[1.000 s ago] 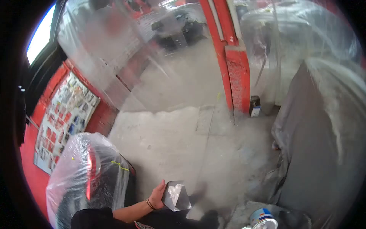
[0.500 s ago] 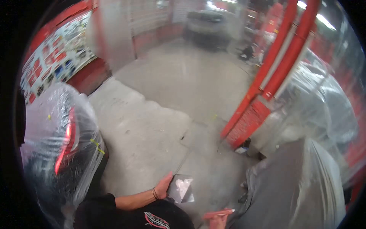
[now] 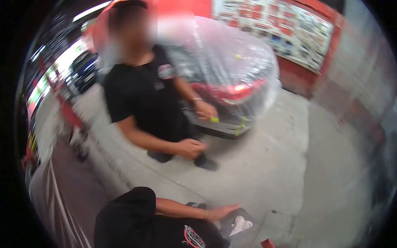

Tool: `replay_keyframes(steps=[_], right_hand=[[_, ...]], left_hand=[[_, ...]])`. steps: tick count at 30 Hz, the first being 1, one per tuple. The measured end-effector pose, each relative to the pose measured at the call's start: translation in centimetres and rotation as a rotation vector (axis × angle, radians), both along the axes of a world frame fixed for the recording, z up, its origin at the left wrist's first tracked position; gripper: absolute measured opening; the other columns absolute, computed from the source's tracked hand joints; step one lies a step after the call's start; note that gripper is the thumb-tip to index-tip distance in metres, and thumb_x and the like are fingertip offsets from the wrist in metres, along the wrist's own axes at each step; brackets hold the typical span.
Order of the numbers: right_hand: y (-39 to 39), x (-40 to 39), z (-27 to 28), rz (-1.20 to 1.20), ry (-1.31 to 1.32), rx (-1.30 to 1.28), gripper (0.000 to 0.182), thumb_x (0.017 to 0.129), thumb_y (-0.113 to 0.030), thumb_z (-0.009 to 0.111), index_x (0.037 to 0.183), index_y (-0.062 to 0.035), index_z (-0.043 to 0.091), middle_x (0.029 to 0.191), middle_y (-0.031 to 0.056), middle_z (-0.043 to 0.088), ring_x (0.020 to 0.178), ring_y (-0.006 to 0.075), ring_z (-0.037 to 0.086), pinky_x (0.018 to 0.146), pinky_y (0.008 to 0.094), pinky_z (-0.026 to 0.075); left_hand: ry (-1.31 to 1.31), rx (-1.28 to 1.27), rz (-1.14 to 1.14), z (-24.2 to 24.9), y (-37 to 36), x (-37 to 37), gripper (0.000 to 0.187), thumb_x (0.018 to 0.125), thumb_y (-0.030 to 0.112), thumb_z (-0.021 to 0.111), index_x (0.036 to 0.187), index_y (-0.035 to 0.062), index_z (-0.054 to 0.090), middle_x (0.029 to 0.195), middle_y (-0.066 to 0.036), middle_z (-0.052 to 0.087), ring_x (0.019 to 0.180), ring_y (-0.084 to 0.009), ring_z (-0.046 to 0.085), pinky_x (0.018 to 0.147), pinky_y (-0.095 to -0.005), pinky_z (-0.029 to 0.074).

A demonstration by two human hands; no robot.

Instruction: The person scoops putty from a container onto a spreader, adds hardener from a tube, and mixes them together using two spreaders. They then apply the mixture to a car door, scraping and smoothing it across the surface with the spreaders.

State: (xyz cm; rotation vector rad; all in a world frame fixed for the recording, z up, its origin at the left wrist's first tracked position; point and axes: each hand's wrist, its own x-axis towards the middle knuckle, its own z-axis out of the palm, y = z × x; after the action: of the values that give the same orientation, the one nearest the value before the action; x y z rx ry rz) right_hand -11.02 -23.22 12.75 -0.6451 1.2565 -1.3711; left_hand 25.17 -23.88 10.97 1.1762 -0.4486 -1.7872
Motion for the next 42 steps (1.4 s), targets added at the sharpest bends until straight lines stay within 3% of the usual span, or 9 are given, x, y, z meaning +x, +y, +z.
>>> replay_keyframes(steps=[6,12,14,18,22,25,31,38,42], right_hand=[[-13.0,-4.2,10.0,0.142,0.073,-0.281,0.030,0.106,-0.022,0.063,0.123,0.0008,0.074,0.123,0.0087,0.078,0.088,0.0187,0.067,0.077,0.0303,0.054],[-33.9,-43.6,-0.9,-0.268,0.717,-0.666,0.053,0.104,-0.014,0.072,0.150,0.0028,0.052,0.146,0.0173,0.057,0.140,0.0213,0.055,0.096,0.0349,0.061],[-33.4,-45.9,3.7,-0.579,-0.256,-0.550,0.043,0.108,-0.027,0.068,0.138,0.0031,0.061,0.130,0.0150,0.069,0.120,0.0251,0.067,0.107,0.0368,0.054],[-32.8,-53.4,-3.6,-0.454,-0.475,-0.625,0.042,0.103,-0.030,0.073,0.128,0.0018,0.065,0.105,0.0107,0.070,0.091,0.0222,0.070,0.087,0.0340,0.063],[-27.3,-47.6,-3.9,-0.464,-0.260,-0.652,0.032,0.101,-0.029,0.076,0.119,-0.0040,0.068,0.103,0.0088,0.072,0.093,0.0202,0.070,0.084,0.0319,0.062],[-23.3,-44.7,-2.7,-0.538,-0.492,-0.461,0.033,0.102,-0.032,0.074,0.120,-0.0052,0.067,0.107,0.0086,0.072,0.099,0.0200,0.070,0.093,0.0343,0.061],[-15.7,-34.1,-8.7,-0.566,-0.717,-0.313,0.024,0.102,-0.034,0.072,0.106,-0.0104,0.069,0.105,0.0057,0.073,0.093,0.0211,0.072,0.087,0.0360,0.063],[-9.7,-20.3,-21.9,-0.485,-0.938,0.104,0.017,0.097,-0.023,0.073,0.105,-0.0080,0.070,0.104,0.0072,0.073,0.096,0.0235,0.071,0.087,0.0429,0.061],[-11.0,-14.9,-20.4,-0.608,-0.922,0.284,0.024,0.095,-0.016,0.074,0.117,-0.0069,0.068,0.107,0.0087,0.070,0.101,0.0249,0.069,0.094,0.0464,0.059]], left_hand=[[0.245,0.044,0.372,2.1,5.9,-4.9,0.057,0.118,0.050,0.043,0.155,0.0089,0.056,0.146,0.000,0.062,0.130,-0.0145,0.059,0.112,-0.0323,0.047],[0.273,0.104,0.300,4.9,5.4,-14.1,0.049,0.118,0.046,0.044,0.149,0.0113,0.060,0.138,0.001,0.066,0.123,-0.0159,0.064,0.106,-0.0362,0.053],[0.280,0.091,0.221,6.0,4.6,-17.4,0.049,0.118,0.046,0.043,0.149,0.0120,0.060,0.140,0.001,0.066,0.125,-0.0163,0.063,0.105,-0.0371,0.053],[0.275,0.099,0.045,11.4,1.0,-23.8,0.054,0.118,0.049,0.043,0.153,0.0113,0.057,0.145,0.003,0.063,0.129,-0.0159,0.061,0.109,-0.0364,0.051],[0.137,0.045,-0.049,17.8,-0.2,-30.0,0.057,0.118,0.044,0.044,0.162,0.0082,0.046,0.157,-0.003,0.056,0.141,-0.0182,0.054,0.119,-0.0359,0.040],[-0.251,-0.292,-0.311,15.3,-1.4,-30.8,0.065,0.117,0.054,0.034,0.158,0.0056,0.050,0.153,-0.007,0.060,0.139,-0.0204,0.058,0.119,-0.0381,0.044],[0.384,-0.023,-0.184,13.1,-6.2,-28.5,0.071,0.117,0.059,0.030,0.154,0.0025,0.053,0.147,-0.011,0.065,0.133,-0.0252,0.064,0.120,-0.0418,0.046],[0.271,-0.185,0.018,7.2,-15.3,-19.9,0.077,0.114,0.065,0.031,0.151,0.0015,0.055,0.145,-0.013,0.067,0.134,-0.0309,0.064,0.120,-0.0471,0.045],[0.253,-0.152,0.053,7.7,-21.9,-16.9,0.073,0.114,0.064,0.035,0.147,0.0031,0.059,0.140,-0.012,0.070,0.131,-0.0295,0.065,0.117,-0.0466,0.047]])
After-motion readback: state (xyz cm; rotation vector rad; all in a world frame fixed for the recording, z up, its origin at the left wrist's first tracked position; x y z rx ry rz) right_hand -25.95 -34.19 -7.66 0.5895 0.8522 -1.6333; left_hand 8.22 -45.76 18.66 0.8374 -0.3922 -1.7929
